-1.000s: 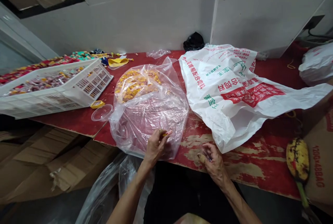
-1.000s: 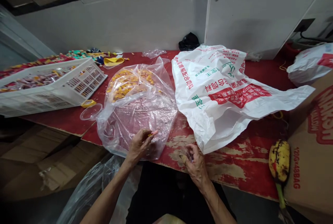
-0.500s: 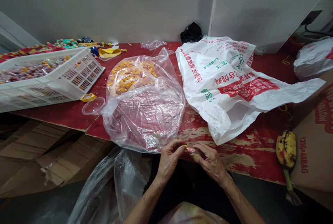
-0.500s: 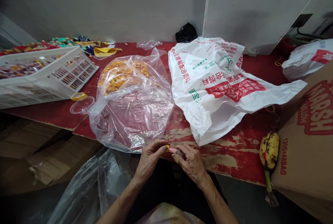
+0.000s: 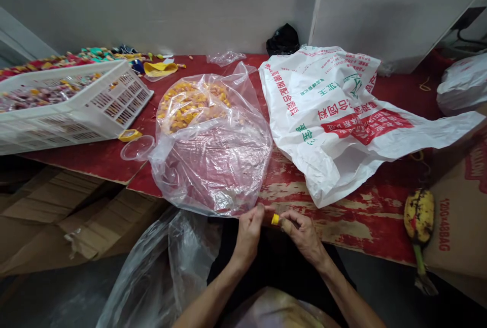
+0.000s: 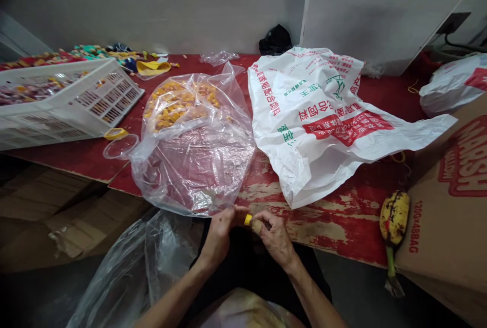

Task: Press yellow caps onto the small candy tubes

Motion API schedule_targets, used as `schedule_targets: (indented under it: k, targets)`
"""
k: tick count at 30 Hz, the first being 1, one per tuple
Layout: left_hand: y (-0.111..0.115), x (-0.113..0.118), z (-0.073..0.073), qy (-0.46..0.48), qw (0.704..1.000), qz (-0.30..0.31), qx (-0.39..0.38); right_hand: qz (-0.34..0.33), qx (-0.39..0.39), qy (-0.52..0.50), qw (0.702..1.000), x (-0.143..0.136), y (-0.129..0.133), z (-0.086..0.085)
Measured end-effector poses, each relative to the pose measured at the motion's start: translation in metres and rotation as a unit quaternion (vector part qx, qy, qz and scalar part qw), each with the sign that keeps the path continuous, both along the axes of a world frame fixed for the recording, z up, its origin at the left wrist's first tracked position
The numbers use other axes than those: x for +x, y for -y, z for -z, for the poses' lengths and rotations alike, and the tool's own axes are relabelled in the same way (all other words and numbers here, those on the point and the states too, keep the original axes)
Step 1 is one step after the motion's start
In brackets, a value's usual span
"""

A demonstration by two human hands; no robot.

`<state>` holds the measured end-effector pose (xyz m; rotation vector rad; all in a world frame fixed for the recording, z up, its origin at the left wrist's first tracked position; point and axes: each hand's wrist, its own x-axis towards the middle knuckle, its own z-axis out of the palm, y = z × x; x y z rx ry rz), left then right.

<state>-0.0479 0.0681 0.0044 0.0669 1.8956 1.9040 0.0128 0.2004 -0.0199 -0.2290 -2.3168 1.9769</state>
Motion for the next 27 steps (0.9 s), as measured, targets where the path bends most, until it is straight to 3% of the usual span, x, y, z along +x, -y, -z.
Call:
schedule_targets:
  k: [3, 5, 7, 9, 12, 16, 22, 24, 27]
  targets:
    - [-0.007, -0.016, 0.001, 0.123, 0.988, -0.024, 0.086, -0.072, -0.048, 0.02, 0.996, 0.002, 0.002, -0.006]
    - [-0.012, -0.018, 0.002, 0.2, 0.973, 0.022, 0.116, -0.117, -0.018, 0.0, 0.993, 0.006, 0.006, -0.009]
    - [-0.016, -0.013, 0.003, 0.255, 0.957, 0.082, 0.108, -0.149, 0.03, -0.038, 0.988, 0.011, 0.011, -0.012]
    - [-0.017, -0.005, 0.004, 0.271, 0.954, 0.102, 0.072, -0.162, 0.074, -0.085, 0.98, 0.017, 0.016, -0.014]
    - [-0.017, 0.007, 0.004, 0.262, 0.962, 0.066, 0.026, -0.161, 0.107, -0.129, 0.973, 0.024, 0.021, -0.012]
    - [-0.018, 0.011, 0.006, 0.25, 0.968, 0.019, 0.024, -0.101, 0.148, -0.18, 0.967, 0.026, 0.027, -0.001]
    - [-0.001, 0.006, 0.002, 0.077, 0.996, -0.051, 0.017, -0.086, 0.216, -0.214, 0.949, 0.016, 0.032, 0.002]
    - [0.011, 0.009, -0.003, 0.039, 0.999, 0.0, 0.001, -0.063, 0.246, -0.237, 0.938, 0.013, 0.033, -0.003]
    - [0.031, 0.018, -0.007, 0.071, 0.99, 0.123, 0.015, -0.03, 0.309, -0.271, 0.911, 0.012, 0.033, -0.011]
